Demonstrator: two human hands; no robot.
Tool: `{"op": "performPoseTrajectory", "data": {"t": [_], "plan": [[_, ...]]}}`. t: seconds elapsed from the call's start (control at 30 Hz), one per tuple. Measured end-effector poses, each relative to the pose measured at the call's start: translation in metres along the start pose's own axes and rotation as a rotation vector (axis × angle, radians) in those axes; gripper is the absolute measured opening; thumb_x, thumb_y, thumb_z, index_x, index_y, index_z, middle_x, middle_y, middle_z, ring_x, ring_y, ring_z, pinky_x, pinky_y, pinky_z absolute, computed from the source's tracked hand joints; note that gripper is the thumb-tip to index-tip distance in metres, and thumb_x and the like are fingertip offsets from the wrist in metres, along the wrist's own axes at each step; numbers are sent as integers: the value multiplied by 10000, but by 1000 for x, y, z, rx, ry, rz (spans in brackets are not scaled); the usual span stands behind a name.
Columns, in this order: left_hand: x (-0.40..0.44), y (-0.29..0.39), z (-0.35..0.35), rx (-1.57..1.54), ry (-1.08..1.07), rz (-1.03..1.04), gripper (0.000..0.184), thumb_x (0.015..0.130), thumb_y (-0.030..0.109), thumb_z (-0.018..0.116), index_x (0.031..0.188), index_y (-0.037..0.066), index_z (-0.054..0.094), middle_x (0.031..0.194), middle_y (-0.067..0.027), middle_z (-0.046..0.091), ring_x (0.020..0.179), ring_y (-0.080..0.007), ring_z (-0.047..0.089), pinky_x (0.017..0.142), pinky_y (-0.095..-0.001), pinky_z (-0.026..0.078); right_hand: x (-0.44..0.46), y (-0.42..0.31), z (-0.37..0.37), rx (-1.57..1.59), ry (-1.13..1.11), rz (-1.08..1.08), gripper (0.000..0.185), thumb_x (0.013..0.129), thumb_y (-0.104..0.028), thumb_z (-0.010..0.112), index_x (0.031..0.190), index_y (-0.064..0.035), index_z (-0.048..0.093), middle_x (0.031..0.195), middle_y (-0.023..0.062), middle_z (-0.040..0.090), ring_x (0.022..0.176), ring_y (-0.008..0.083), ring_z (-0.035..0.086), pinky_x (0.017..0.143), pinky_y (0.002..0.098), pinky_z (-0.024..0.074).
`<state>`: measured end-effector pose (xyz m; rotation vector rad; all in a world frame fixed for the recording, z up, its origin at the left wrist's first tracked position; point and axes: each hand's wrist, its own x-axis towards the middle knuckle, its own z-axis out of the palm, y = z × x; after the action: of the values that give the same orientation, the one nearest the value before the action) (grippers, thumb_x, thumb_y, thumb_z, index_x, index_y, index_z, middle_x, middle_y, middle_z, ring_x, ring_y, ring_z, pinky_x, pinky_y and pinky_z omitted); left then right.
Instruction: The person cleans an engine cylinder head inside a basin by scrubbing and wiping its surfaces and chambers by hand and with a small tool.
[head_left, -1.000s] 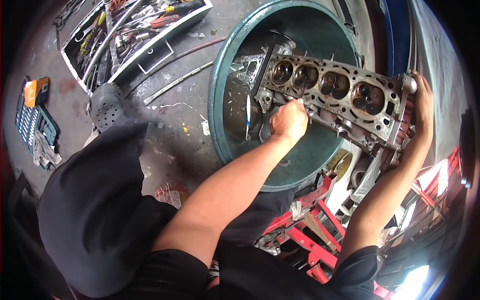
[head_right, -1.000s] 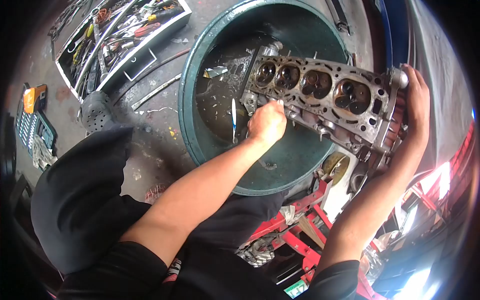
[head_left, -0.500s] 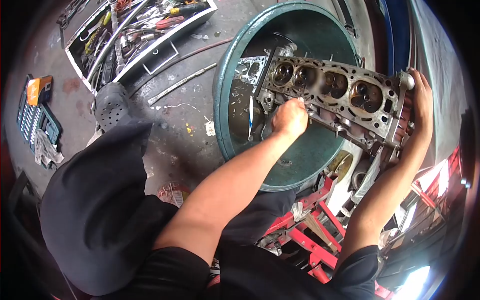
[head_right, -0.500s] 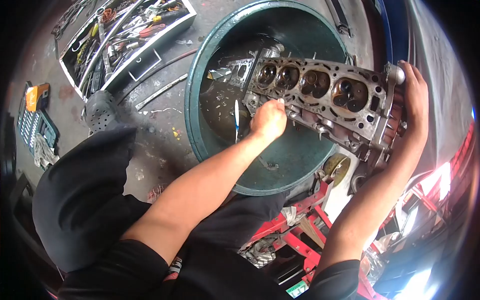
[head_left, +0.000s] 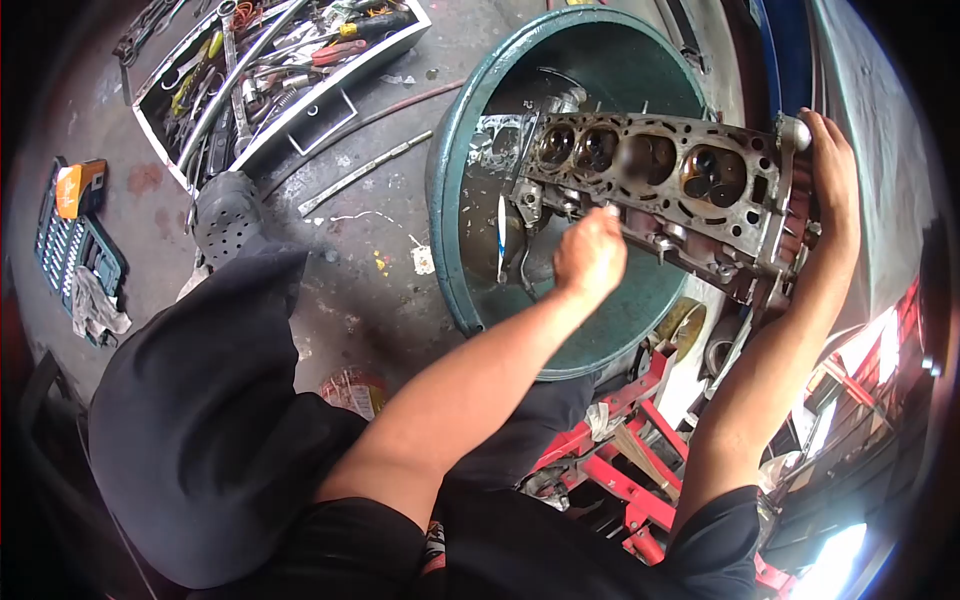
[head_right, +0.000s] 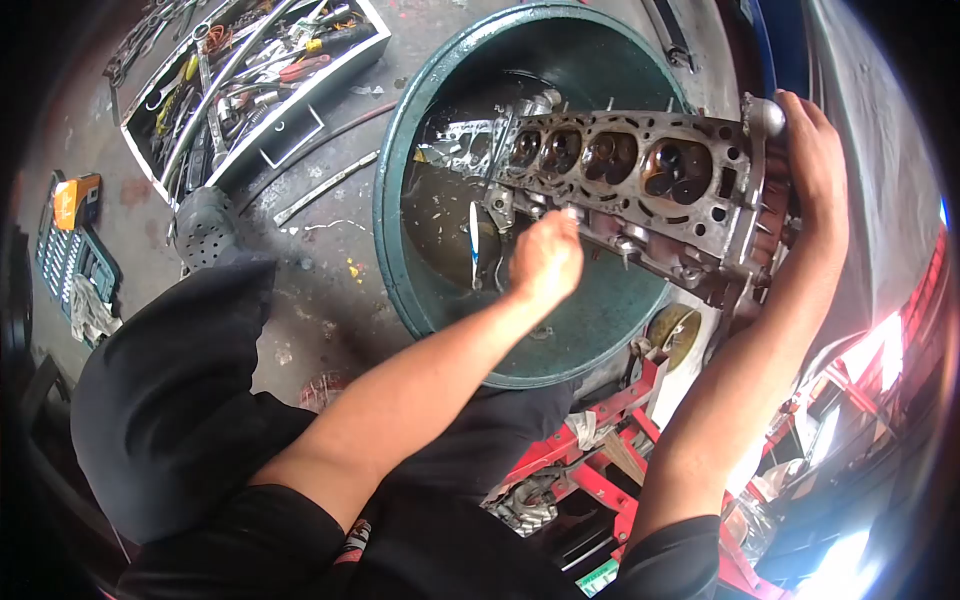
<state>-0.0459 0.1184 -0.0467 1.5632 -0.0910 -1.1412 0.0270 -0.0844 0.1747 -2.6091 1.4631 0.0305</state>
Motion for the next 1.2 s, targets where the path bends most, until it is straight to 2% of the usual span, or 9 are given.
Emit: {"op": "performPoseTrajectory", "data": {"t": [0.3, 0.43, 0.57, 0.63, 0.7, 0.9, 0.97, 1.07, 1.2], "plan": [[-2, -1, -24, -49, -19, -45, 382, 968, 343, 420, 901, 34, 634, 888, -267, 637, 887, -456, 611, 779, -509, 478, -20, -41, 1, -76, 5, 48, 524, 879, -425, 520, 1174, 4, 578, 935, 142, 653, 734, 203, 648, 726, 333, 491], [-38, 25, -38, -150, -133, 158, 412, 983, 328, 383, 846, 21, 621, 836, -244, 641, 857, -433, 627, 748, -514, 488, -18, -44, 2, -79, 10, 55, 539, 882, -429, 514, 1217, -9, 560, 956, 138, 651, 706, 201, 655, 724, 340, 497], [-14, -15, 0, -195, 87, 129, 361, 974, 310, 418, 890, 36, 638, 853, -250, 645, 847, -444, 625, 739, -513, 491, -18, -42, 4, -243, 86, -23, 553, 874, -446, 504, 1228, -26, 562, 1001, 141, 657, 726, 213, 670, 750, 343, 498], [-18, 4, -27, -89, -26, -36, 337, 967, 302, 440, 908, 39, 641, 849, -266, 635, 856, -456, 617, 739, -521, 483, -18, -51, 6, -238, 95, -16, 571, 872, -465, 495, 1222, -19, 565, 1001, 152, 660, 740, 214, 674, 769, 347, 493], [-42, 12, -17, -236, 35, 213, 335, 966, 302, 442, 907, 37, 638, 847, -271, 629, 858, -463, 611, 737, -527, 475, -15, -46, 5, -313, 121, -29, 574, 872, -474, 486, 1221, -25, 570, 983, 147, 665, 765, 216, 676, 789, 358, 488], [-16, -1, -35, -128, -73, -20, 362, 972, 306, 415, 890, 39, 645, 865, -244, 644, 840, -432, 625, 739, -482, 494, -12, -45, 6, -302, 129, 21, 565, 858, -463, 485, 1206, -29, 587, 1087, 195, 644, 1041, 297, 616, 904, 375, 443], [-38, 4, -12, -223, 58, 245, 341, 972, 297, 429, 887, 38, 633, 848, -241, 640, 846, -443, 620, 739, -490, 488, -9, -43, 5, -282, 96, 17, 573, 859, -472, 491, 1200, -21, 584, 1079, 188, 648, 968, 277, 646, 869, 372, 467], [-37, 11, -21, -134, -46, 65, 318, 969, 294, 435, 897, 40, 613, 832, -247, 631, 870, -454, 608, 734, -511, 478, -14, -44, 6, -206, 75, -18, 568, 867, -456, 496, 1213, -12, 570, 1026, 179, 655, 775, 226, 681, 763, 342, 511], [-35, 13, -20, -165, -24, 147, 334, 969, 304, 432, 899, 39, 624, 849, -247, 636, 876, -450, 610, 746, -505, 484, -12, -48, 8, -369, 161, -53, 558, 866, -449, 494, 1200, -11, 582, 1006, 194, 657, 812, 242, 678, 774, 355, 507]]}}
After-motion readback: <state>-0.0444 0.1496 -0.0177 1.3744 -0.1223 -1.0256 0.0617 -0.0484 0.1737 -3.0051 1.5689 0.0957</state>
